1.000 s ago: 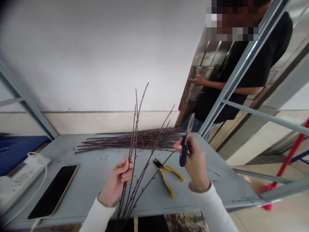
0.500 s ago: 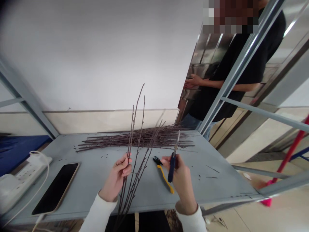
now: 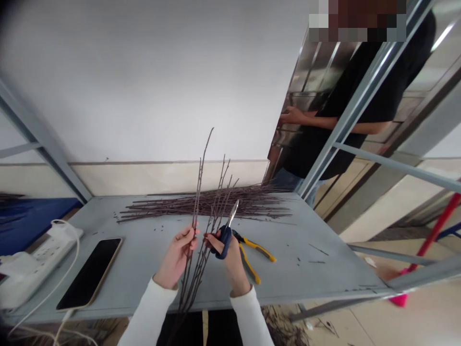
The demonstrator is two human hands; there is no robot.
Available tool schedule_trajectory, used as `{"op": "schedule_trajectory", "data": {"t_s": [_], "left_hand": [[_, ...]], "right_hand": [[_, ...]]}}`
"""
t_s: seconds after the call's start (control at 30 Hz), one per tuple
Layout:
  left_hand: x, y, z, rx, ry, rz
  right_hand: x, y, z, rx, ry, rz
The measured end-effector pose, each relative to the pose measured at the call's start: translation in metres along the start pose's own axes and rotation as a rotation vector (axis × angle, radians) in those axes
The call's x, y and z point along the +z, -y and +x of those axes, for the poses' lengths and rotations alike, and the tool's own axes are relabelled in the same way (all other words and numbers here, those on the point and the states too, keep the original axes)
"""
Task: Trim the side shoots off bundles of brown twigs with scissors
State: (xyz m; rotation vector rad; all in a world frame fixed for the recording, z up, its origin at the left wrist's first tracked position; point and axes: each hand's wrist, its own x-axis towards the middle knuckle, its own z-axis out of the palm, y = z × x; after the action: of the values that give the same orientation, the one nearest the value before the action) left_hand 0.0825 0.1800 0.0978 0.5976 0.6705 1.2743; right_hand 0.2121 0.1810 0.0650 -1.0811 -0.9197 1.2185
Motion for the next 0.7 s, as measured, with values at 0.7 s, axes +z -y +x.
{"op": "schedule_trajectory", "data": {"t_s": [0.7], "left_hand": [[-0.054,0.032,-0.025,-0.100,-0.097,0.277]], "right_hand": [[0.001,0.025,0.015,-0.012,0.012,0.159]]}}
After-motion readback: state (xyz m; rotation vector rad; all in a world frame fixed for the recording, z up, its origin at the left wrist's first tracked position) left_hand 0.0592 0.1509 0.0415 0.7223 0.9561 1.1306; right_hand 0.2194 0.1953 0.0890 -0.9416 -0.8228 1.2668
